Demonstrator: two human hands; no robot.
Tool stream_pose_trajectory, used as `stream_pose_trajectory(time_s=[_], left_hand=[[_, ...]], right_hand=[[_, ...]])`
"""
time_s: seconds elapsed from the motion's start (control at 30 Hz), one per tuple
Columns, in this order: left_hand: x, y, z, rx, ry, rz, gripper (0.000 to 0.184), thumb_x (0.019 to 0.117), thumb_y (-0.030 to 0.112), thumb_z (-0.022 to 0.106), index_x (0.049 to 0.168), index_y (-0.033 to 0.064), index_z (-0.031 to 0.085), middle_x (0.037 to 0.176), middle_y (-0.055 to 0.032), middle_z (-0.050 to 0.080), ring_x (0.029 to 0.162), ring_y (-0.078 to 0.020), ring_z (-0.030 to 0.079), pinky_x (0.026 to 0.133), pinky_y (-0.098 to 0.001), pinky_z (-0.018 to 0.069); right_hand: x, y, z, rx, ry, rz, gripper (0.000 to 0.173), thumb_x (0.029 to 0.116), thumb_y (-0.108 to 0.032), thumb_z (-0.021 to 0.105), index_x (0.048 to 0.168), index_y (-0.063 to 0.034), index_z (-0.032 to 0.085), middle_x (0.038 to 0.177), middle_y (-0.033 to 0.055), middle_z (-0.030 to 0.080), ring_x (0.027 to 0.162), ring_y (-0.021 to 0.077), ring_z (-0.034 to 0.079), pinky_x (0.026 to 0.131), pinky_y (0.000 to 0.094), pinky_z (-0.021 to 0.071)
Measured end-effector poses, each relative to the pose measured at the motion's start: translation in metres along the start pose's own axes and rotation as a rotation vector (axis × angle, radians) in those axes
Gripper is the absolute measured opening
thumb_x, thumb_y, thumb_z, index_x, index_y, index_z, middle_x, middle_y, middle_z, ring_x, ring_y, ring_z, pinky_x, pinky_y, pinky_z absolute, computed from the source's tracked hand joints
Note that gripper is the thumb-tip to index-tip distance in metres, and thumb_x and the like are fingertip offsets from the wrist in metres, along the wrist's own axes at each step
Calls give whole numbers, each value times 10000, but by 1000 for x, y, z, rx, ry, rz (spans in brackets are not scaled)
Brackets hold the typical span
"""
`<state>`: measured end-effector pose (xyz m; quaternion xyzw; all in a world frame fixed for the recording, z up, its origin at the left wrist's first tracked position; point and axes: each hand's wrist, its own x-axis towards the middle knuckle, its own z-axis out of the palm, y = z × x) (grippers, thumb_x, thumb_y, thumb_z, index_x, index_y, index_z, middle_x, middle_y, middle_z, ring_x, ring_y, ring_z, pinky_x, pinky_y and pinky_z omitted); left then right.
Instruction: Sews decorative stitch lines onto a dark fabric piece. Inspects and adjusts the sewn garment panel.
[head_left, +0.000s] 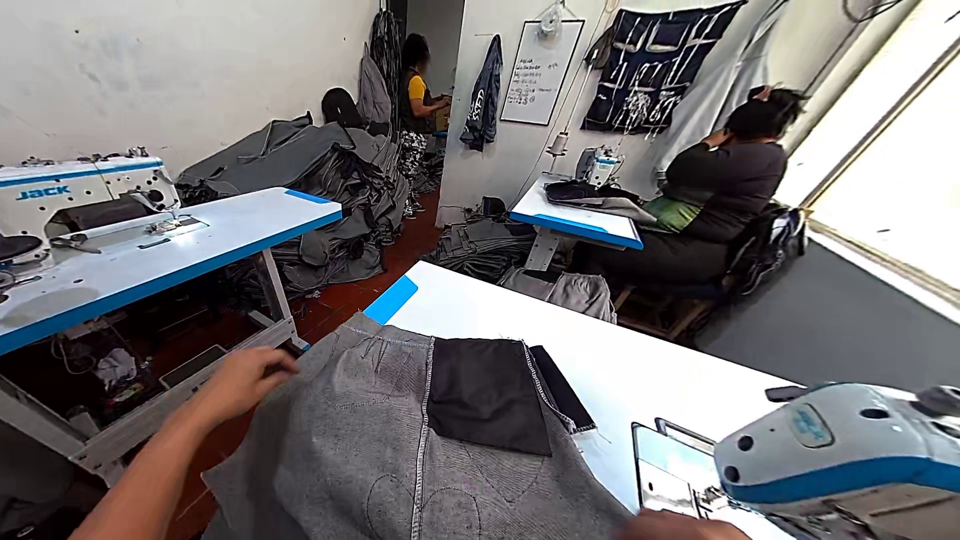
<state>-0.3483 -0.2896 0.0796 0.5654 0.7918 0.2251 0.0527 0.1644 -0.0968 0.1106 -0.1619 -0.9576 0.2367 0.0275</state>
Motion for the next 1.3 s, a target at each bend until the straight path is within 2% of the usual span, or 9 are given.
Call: stream_pose_trajectory(time_s=[0.13, 0.3, 0.4, 0.53, 0.7, 0.8, 1.1, 1.2, 1.3], left_hand=[[96, 59, 30, -27, -82, 194, 197, 1002, 47, 609, 1144, -21, 726, 1131, -201, 719, 1101, -352, 677, 1029, -539, 486], [182, 94, 89, -76, -335, 230, 466, 1010, 283, 654, 1347, -37, 610, 1311, -261, 638, 1261, -415, 585, 1122, -574, 386], [198, 108, 104, -72, -424, 258, 434, 984, 269, 697, 1291, -32, 638, 1148, -261, 672, 1120, -401, 623, 1041, -556, 431], [198, 101, 104, -109, -383, 233, 355, 972, 227, 711, 1188, -51, 663, 971, -206, 694, 942, -333, 657, 949, -527, 487], [190, 112, 89, 37, -391, 227, 331, 1070, 289, 538, 1158, 17, 704, 1071, -201, 685, 1119, -378, 606, 997, -615, 390], [174, 123, 66, -82, -294, 360, 275, 1077, 202, 518, 1060, -20, 678, 885, -166, 669, 860, -281, 640, 830, -486, 485], [46, 169, -73, -336, 19, 570, 216, 1026, 181, 543, 910, 109, 711, 772, 91, 668, 684, 35, 608, 624, -141, 515], [25, 137, -119, -118, -15, 466, 204, 1023, 264, 558, 999, 175, 740, 861, 104, 718, 754, 9, 664, 685, -192, 563], [13, 88, -121, -22, -90, 223, 251, 980, 216, 676, 1176, 68, 725, 1170, -102, 708, 1045, -242, 674, 918, -501, 540]], right_hand=[[94, 0, 21, 162, 211, -5, 260, 987, -256, 624, 1098, -50, 738, 921, 81, 753, 773, 193, 732, 715, 416, 616], [219, -8, 26, 254, 255, 213, 309, 1032, -236, 622, 1223, 5, 651, 945, 154, 726, 787, 277, 716, 749, 501, 589], [266, 0, 36, 284, 265, 405, 516, 1023, -367, 626, 1317, 45, 523, 982, 196, 674, 832, 330, 704, 783, 530, 577], [279, 9, 49, 260, 252, 561, 766, 932, -565, 674, 1350, 47, 478, 1063, 247, 660, 902, 386, 704, 813, 574, 557], [276, -2, 49, 212, 245, 597, 831, 882, -647, 682, 1349, 16, 499, 1139, 234, 658, 1023, 389, 679, 853, 582, 524], [266, -14, 51, 259, 360, 562, 879, 835, -622, 756, 1371, 19, 482, 1180, 243, 642, 1006, 401, 674, 828, 597, 522], [199, -127, 22, 552, 648, -237, 201, 862, -149, 646, 1029, -41, 621, 782, 36, 644, 720, 128, 660, 615, 346, 542], [157, -177, 7, 629, 422, -670, 286, 897, -131, 585, 1108, 55, 633, 884, 105, 695, 833, 126, 689, 729, 314, 565], [113, -212, -21, 601, 340, -1033, 279, 907, -74, 539, 1047, 161, 598, 864, 196, 665, 836, 154, 654, 767, 265, 519]])
